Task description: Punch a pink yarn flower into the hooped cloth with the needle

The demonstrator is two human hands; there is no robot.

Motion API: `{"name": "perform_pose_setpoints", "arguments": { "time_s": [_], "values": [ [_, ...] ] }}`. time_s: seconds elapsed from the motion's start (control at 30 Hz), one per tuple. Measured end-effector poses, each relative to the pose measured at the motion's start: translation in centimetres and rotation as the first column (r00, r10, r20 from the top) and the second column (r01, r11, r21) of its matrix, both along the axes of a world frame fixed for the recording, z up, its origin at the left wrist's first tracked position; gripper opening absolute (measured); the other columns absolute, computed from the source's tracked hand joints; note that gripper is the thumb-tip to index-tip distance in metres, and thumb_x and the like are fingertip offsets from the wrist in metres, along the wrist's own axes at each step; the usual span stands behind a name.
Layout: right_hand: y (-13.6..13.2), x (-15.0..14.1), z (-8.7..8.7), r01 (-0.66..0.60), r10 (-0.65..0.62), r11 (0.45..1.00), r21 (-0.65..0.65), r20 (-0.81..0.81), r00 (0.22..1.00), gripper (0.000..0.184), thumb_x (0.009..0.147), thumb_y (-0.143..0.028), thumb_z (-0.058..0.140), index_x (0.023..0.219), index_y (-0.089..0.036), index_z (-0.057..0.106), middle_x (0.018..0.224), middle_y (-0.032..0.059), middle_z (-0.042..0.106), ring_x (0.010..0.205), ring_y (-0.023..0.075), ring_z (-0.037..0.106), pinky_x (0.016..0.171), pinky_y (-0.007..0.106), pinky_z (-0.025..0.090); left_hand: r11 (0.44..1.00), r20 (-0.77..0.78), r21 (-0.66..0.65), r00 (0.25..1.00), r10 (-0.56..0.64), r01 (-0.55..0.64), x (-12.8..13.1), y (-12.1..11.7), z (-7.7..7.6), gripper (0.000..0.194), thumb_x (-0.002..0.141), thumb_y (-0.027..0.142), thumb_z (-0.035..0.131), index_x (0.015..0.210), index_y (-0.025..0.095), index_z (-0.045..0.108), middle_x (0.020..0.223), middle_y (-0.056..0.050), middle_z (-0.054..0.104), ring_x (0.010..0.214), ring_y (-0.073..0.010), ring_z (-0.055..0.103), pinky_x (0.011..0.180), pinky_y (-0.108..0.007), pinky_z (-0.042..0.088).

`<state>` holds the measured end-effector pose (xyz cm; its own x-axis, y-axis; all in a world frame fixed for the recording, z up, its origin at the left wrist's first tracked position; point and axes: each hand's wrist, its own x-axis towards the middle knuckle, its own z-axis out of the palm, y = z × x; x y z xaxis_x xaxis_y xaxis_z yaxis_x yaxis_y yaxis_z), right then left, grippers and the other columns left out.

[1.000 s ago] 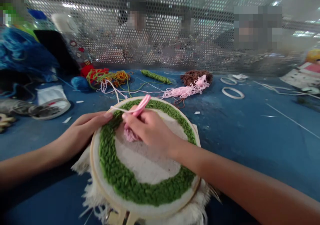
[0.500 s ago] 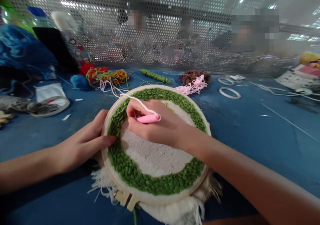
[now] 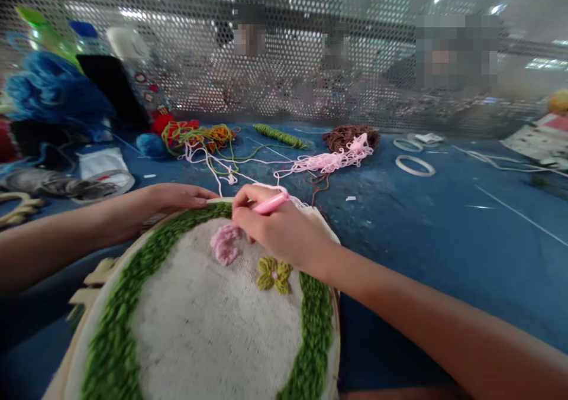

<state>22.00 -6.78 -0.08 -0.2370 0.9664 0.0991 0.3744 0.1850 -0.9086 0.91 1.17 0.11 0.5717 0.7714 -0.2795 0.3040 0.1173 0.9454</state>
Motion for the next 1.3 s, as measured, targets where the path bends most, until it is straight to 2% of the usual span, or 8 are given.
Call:
{"name": "perform_pose_setpoints", "arguments": {
  "time_s": [0.1,0.27,0.6,0.87,1.0,1.13,1.2,1.3],
  "values": [
    [0.4,0.5,-0.5,0.048,-0.05,0.999,-0.022,-0.142,0.989,0.013,0.086,-0.02,0.05,0.074,-0.019,0.056,0.049,-0.0056,0.05,0.044,0.0074,0.039,0.041,0.021,0.026,0.996,0.051,-0.083,0.998,0.042,-0.038,0.0,-0.7,-1.0,0.031,0.076,0.039,0.067,0.096,0.017,0.061,0.085,-0.005,0.071,0.07,-0.0192,0.066,0.059,-0.025,0.051],
    [0.3,0.7,-0.5,0.081,-0.079,0.997,-0.002,-0.274,0.958,0.018,0.084,-0.017,0.046,0.068,-0.018,0.055,0.044,-0.0055,0.047,0.042,0.0068,0.04,0.043,0.02,0.029,0.989,0.217,-0.096,0.967,0.133,-0.114,-0.1,-2.8,-0.9,0.032,0.076,0.029,0.072,0.099,0.022,0.05,0.084,0.001,0.065,0.063,-0.013,0.061,0.051,-0.019,0.047],
    [0.7,1.3,-1.1,0.126,-0.146,0.989,-0.074,-0.479,0.866,0.017,0.078,-0.015,0.045,0.064,-0.018,0.055,0.039,-0.006,0.043,0.037,0.0063,0.035,0.04,0.02,0.027,0.99,0.216,-0.144,0.976,0.028,0.004,-0.5,-3.2,-0.6,0.034,0.078,0.02,0.068,0.104,0.027,0.046,0.096,0.002,0.059,0.077,-0.016,0.062,0.06,-0.023,0.05],
    [0.5,1.2,-1.1,0.094,-0.087,0.996,0.002,-0.34,0.936,0.02,0.083,-0.016,0.043,0.067,-0.018,0.053,0.044,-0.0063,0.045,0.04,0.0061,0.037,0.042,0.021,0.026,0.984,0.246,-0.179,0.967,0.064,-0.02,-0.2,-3.4,-0.2,0.028,0.081,0.015,0.062,0.101,0.026,0.047,0.092,0.002,0.061,0.071,-0.0141,0.061,0.057,-0.021,0.049],
    [-0.5,0.2,-0.1,0.036,-0.034,0.998,0.054,-0.041,0.999,0.015,0.084,-0.016,0.047,0.07,-0.019,0.051,0.05,-0.0064,0.046,0.046,0.0074,0.039,0.045,0.022,0.027,0.997,0.24,-0.052,0.969,0.061,-0.05,-0.4,-4.2,-0.3,0.023,0.082,0.022,0.063,0.099,0.026,0.049,0.089,0.002,0.061,0.069,-0.0135,0.059,0.054,-0.019,0.046],
    [-1.4,-1.6,1.1,-0.083,0.064,0.994,0.068,0.249,0.966,0.012,0.083,-0.014,0.05,0.073,-0.02,0.048,0.057,-0.0062,0.053,0.052,0.0084,0.044,0.049,0.022,0.029,0.995,0.281,0.068,0.958,0.055,-0.077,-0.6,-4.8,-0.5,0.019,0.083,0.023,0.063,0.096,0.027,0.049,0.088,0.004,0.061,0.068,-0.0103,0.055,0.055,-0.016,0.045],
    [-1.4,-1.9,1.1,-0.093,0.074,0.994,0.065,0.25,0.965,0.011,0.083,-0.014,0.049,0.074,-0.02,0.048,0.057,-0.0057,0.057,0.053,0.009,0.047,0.051,0.023,0.031,0.998,0.33,0.031,0.943,0.045,-0.058,-0.6,-4.9,-0.4,0.02,0.083,0.022,0.062,0.097,0.027,0.048,0.087,0.004,0.06,0.068,-0.011,0.056,0.055,-0.017,0.046],
    [-1.0,-1.3,0.3,0.026,-0.028,0.996,0.086,0.027,0.999,0.015,0.083,-0.014,0.047,0.069,-0.019,0.051,0.053,-0.0054,0.052,0.049,0.0085,0.044,0.049,0.023,0.031,1.0,0.371,-0.029,0.928,0.017,-0.006,-0.6,-4.8,-0.4,0.023,0.082,0.022,0.061,0.099,0.028,0.048,0.091,0.004,0.058,0.067,-0.0115,0.057,0.053,-0.018,0.047]
  ]
}}
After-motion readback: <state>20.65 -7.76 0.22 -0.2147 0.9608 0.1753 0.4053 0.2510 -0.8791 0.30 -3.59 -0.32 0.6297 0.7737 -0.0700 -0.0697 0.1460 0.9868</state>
